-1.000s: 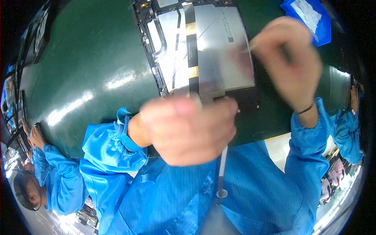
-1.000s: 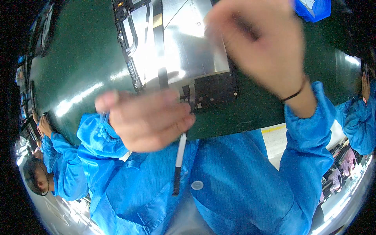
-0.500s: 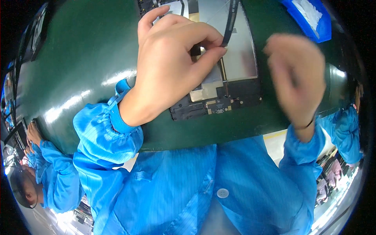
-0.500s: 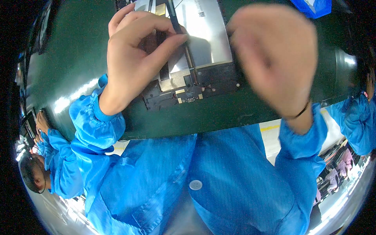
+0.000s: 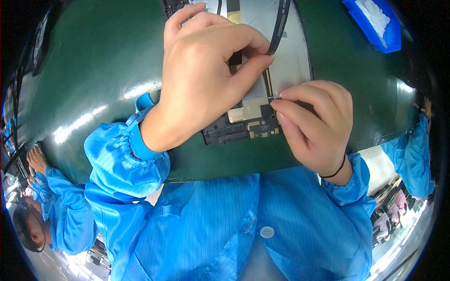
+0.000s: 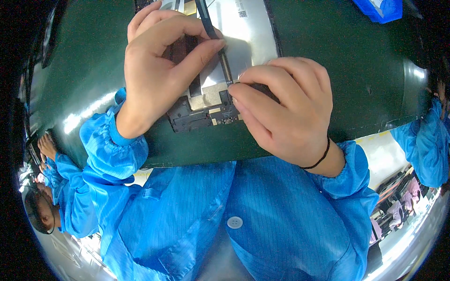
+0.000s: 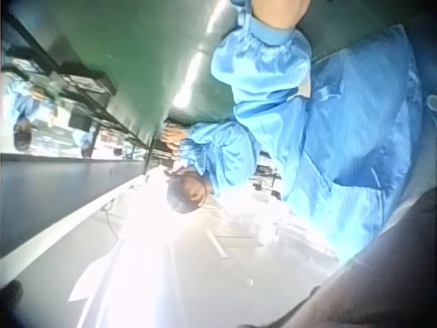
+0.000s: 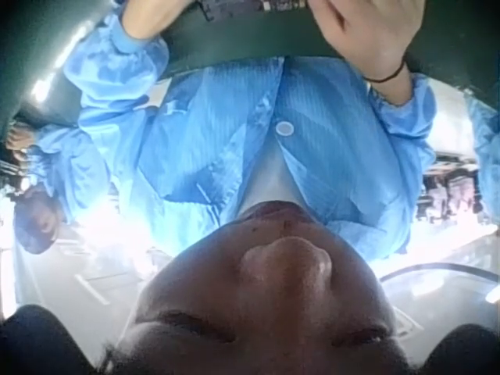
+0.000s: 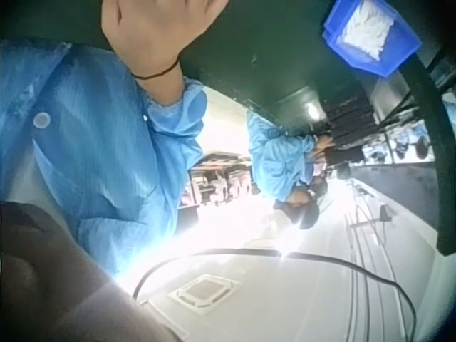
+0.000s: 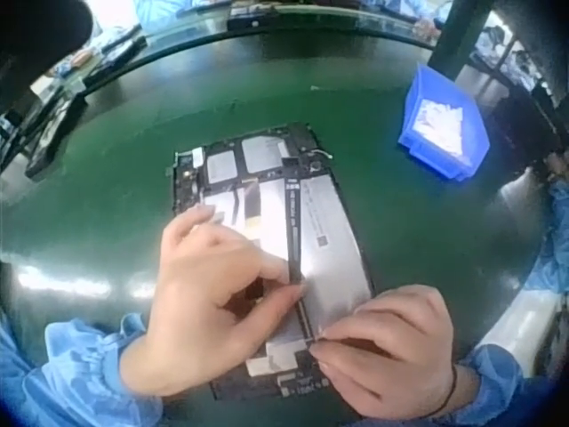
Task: The person assembles tablet devices along a conveyor line by picking up tablet frames, attaching and pressing down ribbon cables and adhesive strips by hand, and sliding the assembled tablets down the conveyor belt.
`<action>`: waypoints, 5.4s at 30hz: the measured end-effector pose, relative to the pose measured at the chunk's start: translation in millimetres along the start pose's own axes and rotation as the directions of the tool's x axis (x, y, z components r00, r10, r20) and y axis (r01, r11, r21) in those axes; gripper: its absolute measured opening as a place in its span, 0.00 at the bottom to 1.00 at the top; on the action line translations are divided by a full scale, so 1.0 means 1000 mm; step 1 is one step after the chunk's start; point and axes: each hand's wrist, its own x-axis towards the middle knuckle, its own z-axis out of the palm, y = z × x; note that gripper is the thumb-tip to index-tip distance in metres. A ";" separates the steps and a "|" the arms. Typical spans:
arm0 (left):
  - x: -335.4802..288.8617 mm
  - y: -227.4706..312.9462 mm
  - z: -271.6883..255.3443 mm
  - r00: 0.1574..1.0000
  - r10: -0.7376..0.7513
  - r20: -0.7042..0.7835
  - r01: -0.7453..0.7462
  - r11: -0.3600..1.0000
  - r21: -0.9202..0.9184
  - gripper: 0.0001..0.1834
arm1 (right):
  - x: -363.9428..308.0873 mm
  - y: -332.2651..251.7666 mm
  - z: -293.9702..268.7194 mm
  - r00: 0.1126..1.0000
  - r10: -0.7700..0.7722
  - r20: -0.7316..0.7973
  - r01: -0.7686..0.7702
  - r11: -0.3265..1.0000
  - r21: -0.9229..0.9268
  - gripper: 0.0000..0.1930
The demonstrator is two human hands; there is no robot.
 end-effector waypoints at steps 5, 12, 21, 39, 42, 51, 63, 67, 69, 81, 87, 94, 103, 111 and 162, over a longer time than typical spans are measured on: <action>-0.001 -0.004 -0.004 1.000 -0.010 0.024 0.010 1.000 -0.010 0.07 | 0.005 -0.006 0.005 1.000 0.006 -0.015 -0.007 1.000 -0.018 0.13; -0.014 -0.031 0.011 0.971 0.189 -0.149 -0.187 0.982 0.023 0.06 | 0.009 -0.013 0.012 0.999 0.043 -0.024 -0.042 0.998 0.053 0.12; -0.014 -0.031 0.022 0.974 0.183 -0.134 -0.176 0.982 0.066 0.10 | 0.001 -0.010 0.015 0.998 0.062 -0.024 -0.061 0.997 0.052 0.12; -0.025 -0.035 0.020 0.984 0.136 -0.115 -0.130 0.990 0.057 0.10 | -0.002 -0.017 0.025 0.998 0.057 -0.009 -0.056 0.995 0.086 0.11; -0.026 -0.034 0.014 0.981 0.150 -0.123 -0.143 0.988 0.063 0.10 | 0.001 -0.024 0.019 0.999 0.039 0.030 -0.040 0.999 0.033 0.10; -0.039 -0.029 0.024 0.990 0.074 -0.118 -0.067 0.996 0.060 0.15 | -0.012 -0.032 0.019 0.987 -0.115 0.116 0.119 0.992 -0.029 0.11; -0.035 -0.024 0.020 0.989 0.083 -0.124 -0.077 0.995 0.058 0.43 | -0.009 -0.040 0.004 0.964 -0.160 0.212 0.184 0.978 -0.095 0.15; -0.035 -0.022 0.019 0.991 0.067 -0.117 -0.061 0.997 0.051 0.41 | -0.001 -0.038 0.005 0.968 -0.140 0.207 0.164 0.981 -0.103 0.17; -0.034 -0.024 0.021 0.988 0.080 -0.134 -0.073 0.996 0.051 0.41 | 0.004 -0.036 0.008 0.976 -0.110 0.190 0.133 0.985 -0.112 0.18; -0.040 -0.030 0.024 0.985 0.077 -0.153 -0.072 0.997 0.036 0.37 | -0.004 -0.028 0.018 0.976 -0.091 0.198 0.100 0.994 -0.038 0.25; -0.057 -0.033 0.021 0.901 -0.102 -0.422 0.056 0.991 -0.118 0.38 | 0.011 0.015 0.025 0.985 0.116 0.131 -0.123 0.991 0.044 0.30; -0.073 -0.044 0.036 0.909 -0.235 -0.344 0.018 0.847 -0.531 0.39 | 0.009 0.019 0.039 0.940 0.294 0.174 -0.329 0.916 0.229 0.36; -0.074 -0.045 0.034 0.886 -0.263 -0.381 -0.036 0.781 -0.624 0.37 | 0.026 0.006 0.035 0.801 0.530 0.279 -0.416 0.156 0.896 0.35; -0.065 -0.048 0.027 0.842 -0.394 -0.368 -0.100 0.556 -0.825 0.32 | 0.069 0.030 0.030 0.741 0.516 0.430 -0.468 -0.063 0.882 0.30; -0.058 -0.040 0.033 0.993 -0.101 -0.058 0.078 0.945 -0.319 0.06 | 0.072 0.005 0.076 0.965 -0.195 0.173 -0.012 0.629 0.777 0.20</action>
